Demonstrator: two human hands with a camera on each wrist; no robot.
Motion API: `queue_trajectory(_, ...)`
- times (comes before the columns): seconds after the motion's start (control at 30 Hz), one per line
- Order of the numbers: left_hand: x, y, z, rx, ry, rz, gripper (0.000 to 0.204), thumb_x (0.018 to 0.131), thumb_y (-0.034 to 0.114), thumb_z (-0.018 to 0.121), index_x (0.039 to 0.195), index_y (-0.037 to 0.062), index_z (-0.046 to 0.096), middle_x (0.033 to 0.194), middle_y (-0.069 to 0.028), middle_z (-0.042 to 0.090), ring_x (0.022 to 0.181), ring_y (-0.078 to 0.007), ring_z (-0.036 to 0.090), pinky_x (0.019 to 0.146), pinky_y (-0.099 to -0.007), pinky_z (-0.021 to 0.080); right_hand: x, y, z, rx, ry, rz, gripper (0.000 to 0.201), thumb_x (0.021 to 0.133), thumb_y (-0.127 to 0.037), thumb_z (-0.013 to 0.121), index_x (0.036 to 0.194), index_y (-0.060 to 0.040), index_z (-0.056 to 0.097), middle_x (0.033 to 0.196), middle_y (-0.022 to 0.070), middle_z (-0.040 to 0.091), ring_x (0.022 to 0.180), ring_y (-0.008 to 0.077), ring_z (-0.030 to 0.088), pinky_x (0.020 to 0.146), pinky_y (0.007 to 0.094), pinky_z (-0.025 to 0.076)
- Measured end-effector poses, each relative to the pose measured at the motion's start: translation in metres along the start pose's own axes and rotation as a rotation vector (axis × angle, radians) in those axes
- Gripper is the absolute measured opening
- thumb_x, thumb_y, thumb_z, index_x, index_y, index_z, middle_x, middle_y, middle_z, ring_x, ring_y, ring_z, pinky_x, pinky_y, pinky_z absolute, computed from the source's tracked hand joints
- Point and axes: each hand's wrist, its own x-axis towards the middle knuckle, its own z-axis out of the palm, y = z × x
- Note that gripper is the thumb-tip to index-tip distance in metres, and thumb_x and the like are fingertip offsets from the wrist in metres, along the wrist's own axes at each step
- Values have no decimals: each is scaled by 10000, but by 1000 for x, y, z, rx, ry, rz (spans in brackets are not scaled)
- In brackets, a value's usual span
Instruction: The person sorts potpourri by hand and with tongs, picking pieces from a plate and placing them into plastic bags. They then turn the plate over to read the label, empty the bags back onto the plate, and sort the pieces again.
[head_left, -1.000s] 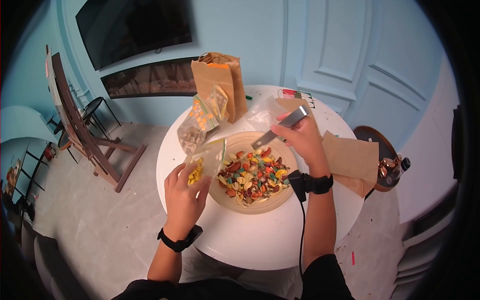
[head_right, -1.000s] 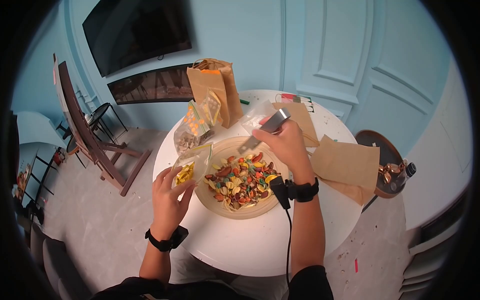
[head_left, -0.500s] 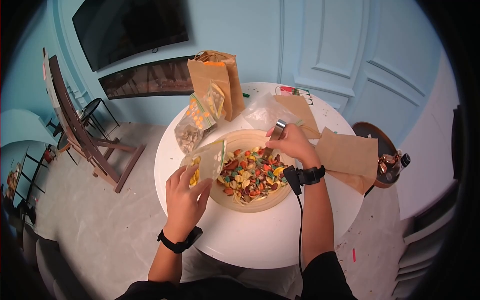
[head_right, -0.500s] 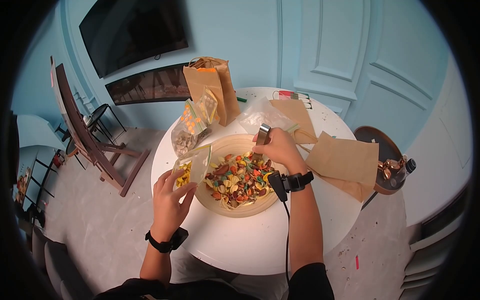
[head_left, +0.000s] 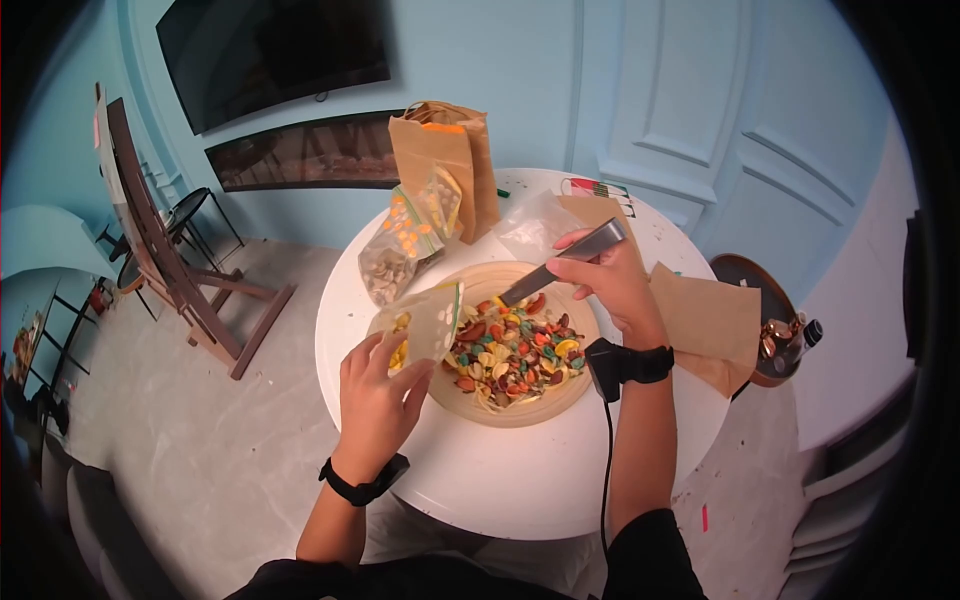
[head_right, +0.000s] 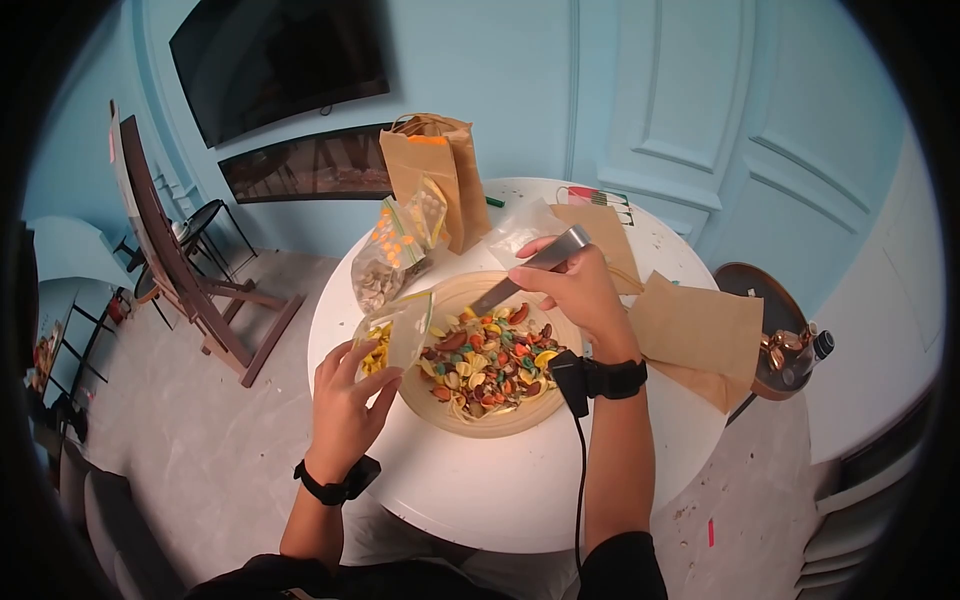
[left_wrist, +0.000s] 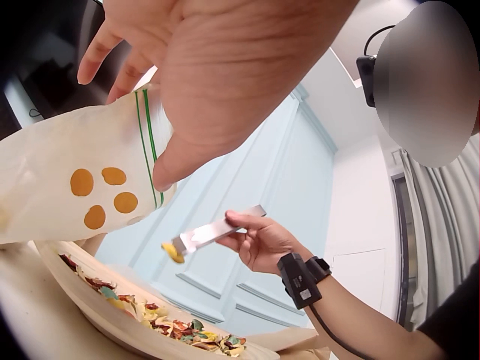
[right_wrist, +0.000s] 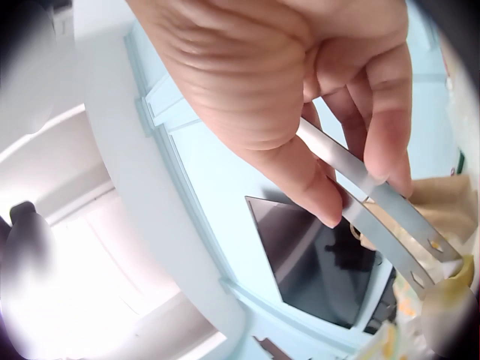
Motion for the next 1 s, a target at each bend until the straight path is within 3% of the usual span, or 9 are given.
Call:
queue_trajectory(0.27,0,1,1,16,-2,23,172,783,114,802,951,149,799,1216,-105,673,1178,-353,574,955,-451,455,-13,-13,64,215,-168,-59,322,798,-165,846,1041,-17,695,879,32,684,687,78,626,544,219,511)
queue_trajectory(0.4,0,-6,-1,36,34,7,184,776,105,805,953,155,798,1215,-98,675,1169,-348,578,947,-451,460,0,-6,32,157,120,-48,372,809,-221,832,1075,-5,689,900,51,710,715,94,652,572,233,529)
queue_trajectory(0.5,1,-8,-4,39,58,1,191,775,98,804,956,158,796,1211,-97,677,1162,-345,582,942,-453,463,8,8,10,-17,351,-11,368,784,-254,833,1020,-1,709,878,89,736,736,153,696,601,295,548)
queue_trajectory(0.6,3,-5,-5,34,41,7,191,776,95,803,956,157,796,1205,-97,679,1161,-346,584,941,-454,463,24,48,-10,-429,388,50,372,750,-310,831,933,-2,731,836,131,740,750,237,721,651,365,554)
queue_trajectory(0.7,1,-2,-4,30,23,11,186,778,95,802,954,155,795,1201,-98,679,1163,-347,584,943,-456,462,25,59,-6,-632,380,121,375,729,-346,824,871,-8,743,804,157,735,758,288,723,684,399,542)
queue_trajectory(0.8,-1,-1,-2,25,21,14,179,779,97,801,949,153,795,1204,-99,678,1164,-347,584,949,-456,460,28,75,-4,-669,337,56,336,732,-311,824,876,-19,744,809,149,740,753,283,723,696,387,544)
queue_trajectory(0.9,-1,0,-2,16,10,19,177,781,99,800,949,153,795,1208,-99,677,1169,-347,581,956,-455,456,31,83,-1,-444,250,110,312,729,-278,824,886,-22,741,818,141,746,755,275,724,704,377,547)
queue_trajectory(1.0,-2,1,-3,13,-7,26,180,781,103,799,954,153,796,1214,-101,676,1177,-348,577,963,-453,453,29,81,1,-428,237,119,293,732,-249,819,901,-22,741,809,123,747,762,254,725,720,364,547)
